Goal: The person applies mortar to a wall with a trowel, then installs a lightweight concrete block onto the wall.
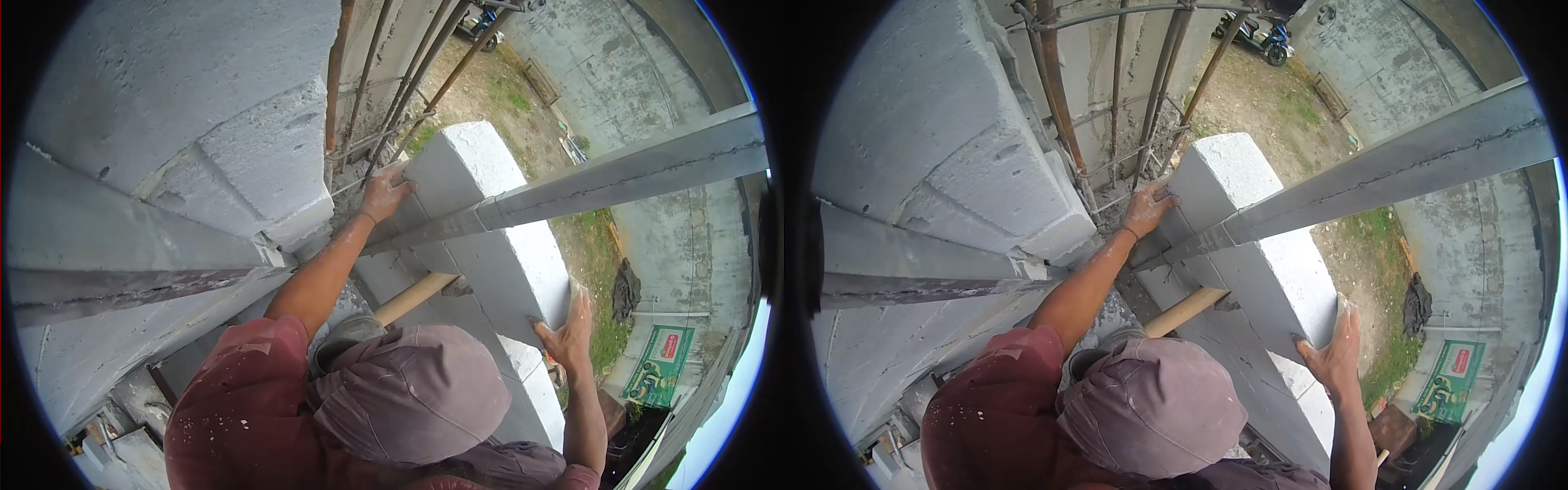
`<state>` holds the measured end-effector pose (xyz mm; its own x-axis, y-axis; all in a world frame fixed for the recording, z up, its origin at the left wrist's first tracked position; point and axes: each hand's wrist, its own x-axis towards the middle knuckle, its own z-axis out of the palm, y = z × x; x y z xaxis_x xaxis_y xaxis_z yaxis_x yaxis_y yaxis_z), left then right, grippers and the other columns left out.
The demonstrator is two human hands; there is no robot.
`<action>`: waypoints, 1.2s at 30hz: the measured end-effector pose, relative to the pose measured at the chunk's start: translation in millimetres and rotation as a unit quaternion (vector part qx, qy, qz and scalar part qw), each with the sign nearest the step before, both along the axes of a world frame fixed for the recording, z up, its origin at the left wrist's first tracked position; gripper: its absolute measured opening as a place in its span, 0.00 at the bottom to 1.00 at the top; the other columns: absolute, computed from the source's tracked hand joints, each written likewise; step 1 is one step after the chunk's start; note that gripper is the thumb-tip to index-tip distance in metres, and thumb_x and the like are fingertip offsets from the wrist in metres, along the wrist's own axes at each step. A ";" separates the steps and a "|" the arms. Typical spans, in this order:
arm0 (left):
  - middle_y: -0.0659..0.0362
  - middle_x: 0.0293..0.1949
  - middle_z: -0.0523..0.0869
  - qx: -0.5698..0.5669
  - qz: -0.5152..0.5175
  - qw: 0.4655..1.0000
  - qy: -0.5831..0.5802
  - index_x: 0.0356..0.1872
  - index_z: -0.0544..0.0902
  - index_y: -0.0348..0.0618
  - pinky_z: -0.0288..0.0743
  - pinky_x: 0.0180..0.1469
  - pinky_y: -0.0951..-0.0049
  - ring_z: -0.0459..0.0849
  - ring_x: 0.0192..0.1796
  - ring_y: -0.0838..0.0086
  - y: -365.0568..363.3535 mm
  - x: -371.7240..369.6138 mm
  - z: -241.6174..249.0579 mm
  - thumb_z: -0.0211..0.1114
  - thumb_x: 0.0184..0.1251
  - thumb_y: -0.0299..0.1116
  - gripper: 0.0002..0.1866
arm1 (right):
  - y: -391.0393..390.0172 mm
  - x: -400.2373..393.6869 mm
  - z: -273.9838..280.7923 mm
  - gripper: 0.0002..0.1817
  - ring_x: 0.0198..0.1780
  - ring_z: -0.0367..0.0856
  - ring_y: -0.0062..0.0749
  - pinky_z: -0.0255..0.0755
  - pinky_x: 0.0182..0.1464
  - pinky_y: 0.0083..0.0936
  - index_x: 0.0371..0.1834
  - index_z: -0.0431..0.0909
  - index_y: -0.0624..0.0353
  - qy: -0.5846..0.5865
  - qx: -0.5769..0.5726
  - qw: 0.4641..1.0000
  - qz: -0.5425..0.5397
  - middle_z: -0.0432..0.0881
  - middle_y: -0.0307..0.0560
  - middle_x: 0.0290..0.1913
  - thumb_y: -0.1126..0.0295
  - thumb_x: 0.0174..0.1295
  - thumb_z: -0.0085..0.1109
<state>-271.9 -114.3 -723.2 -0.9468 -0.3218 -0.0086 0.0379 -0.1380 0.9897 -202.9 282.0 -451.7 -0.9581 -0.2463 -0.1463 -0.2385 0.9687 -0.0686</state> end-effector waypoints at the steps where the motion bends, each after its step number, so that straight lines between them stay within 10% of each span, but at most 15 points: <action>1: 0.46 0.60 0.88 -0.018 -0.016 1.000 0.001 0.70 0.79 0.38 0.78 0.64 0.65 0.87 0.62 0.63 -5.3 -4.7 -4.3 0.79 0.66 0.43 0.35 | -0.9 0.6 0.4 0.60 0.81 0.56 0.73 0.53 0.82 0.51 0.77 0.58 0.82 -0.005 0.002 1.000 -0.005 0.59 0.87 0.76 0.52 0.48 0.79; 5: 0.53 0.57 0.90 -0.050 -0.039 0.998 0.006 0.71 0.76 0.29 0.79 0.59 0.73 0.85 0.56 0.77 -19.7 -18.4 -29.2 0.75 0.71 0.39 0.33 | -7.4 -3.2 4.1 0.60 0.81 0.57 0.73 0.54 0.82 0.50 0.76 0.59 0.82 -0.011 0.001 1.000 -0.005 0.59 0.87 0.76 0.51 0.48 0.79; 21: 0.52 0.58 0.88 0.023 -0.034 0.999 0.029 0.71 0.75 0.24 0.76 0.61 0.73 0.84 0.56 0.76 -23.3 -18.8 -48.0 0.72 0.75 0.45 0.35 | 5.6 -6.0 3.4 0.58 0.74 0.65 0.72 0.63 0.77 0.50 0.75 0.56 0.82 0.018 0.035 0.997 0.060 0.64 0.82 0.71 0.54 0.50 0.79; 25: 0.51 0.61 0.86 0.070 -0.071 0.995 0.025 0.71 0.74 0.24 0.76 0.63 0.72 0.84 0.58 0.72 -21.0 -15.6 -31.4 0.71 0.76 0.37 0.31 | 13.9 -8.6 10.6 0.62 0.67 0.73 0.64 0.71 0.68 0.51 0.75 0.57 0.81 -0.001 0.025 0.995 0.097 0.69 0.72 0.66 0.42 0.51 0.79; 28: 0.50 0.62 0.86 0.093 -0.059 0.993 0.029 0.71 0.73 0.24 0.76 0.63 0.72 0.84 0.59 0.71 -18.2 -14.9 -29.9 0.70 0.77 0.34 0.30 | 31.6 -12.8 31.2 0.57 0.70 0.74 0.61 0.72 0.69 0.50 0.78 0.60 0.74 -0.002 -0.009 0.996 0.093 0.73 0.70 0.68 0.38 0.60 0.72; 30: 0.50 0.62 0.85 0.086 -0.051 0.995 0.017 0.71 0.73 0.24 0.77 0.63 0.71 0.84 0.59 0.71 -18.4 -17.0 -33.3 0.69 0.77 0.33 0.29 | 54.7 -31.8 37.6 0.46 0.69 0.78 0.56 0.72 0.70 0.45 0.78 0.68 0.64 -0.219 -0.255 0.939 -0.076 0.79 0.65 0.68 0.38 0.70 0.63; 36: 0.50 0.61 0.85 0.106 -0.032 0.994 0.013 0.70 0.73 0.23 0.77 0.63 0.72 0.84 0.60 0.68 -23.9 -23.5 -42.4 0.68 0.78 0.33 0.28 | 78.5 -26.4 -5.8 0.28 0.58 0.85 0.43 0.76 0.63 0.37 0.71 0.78 0.61 -0.181 -0.281 0.932 -0.140 0.88 0.55 0.58 0.51 0.78 0.56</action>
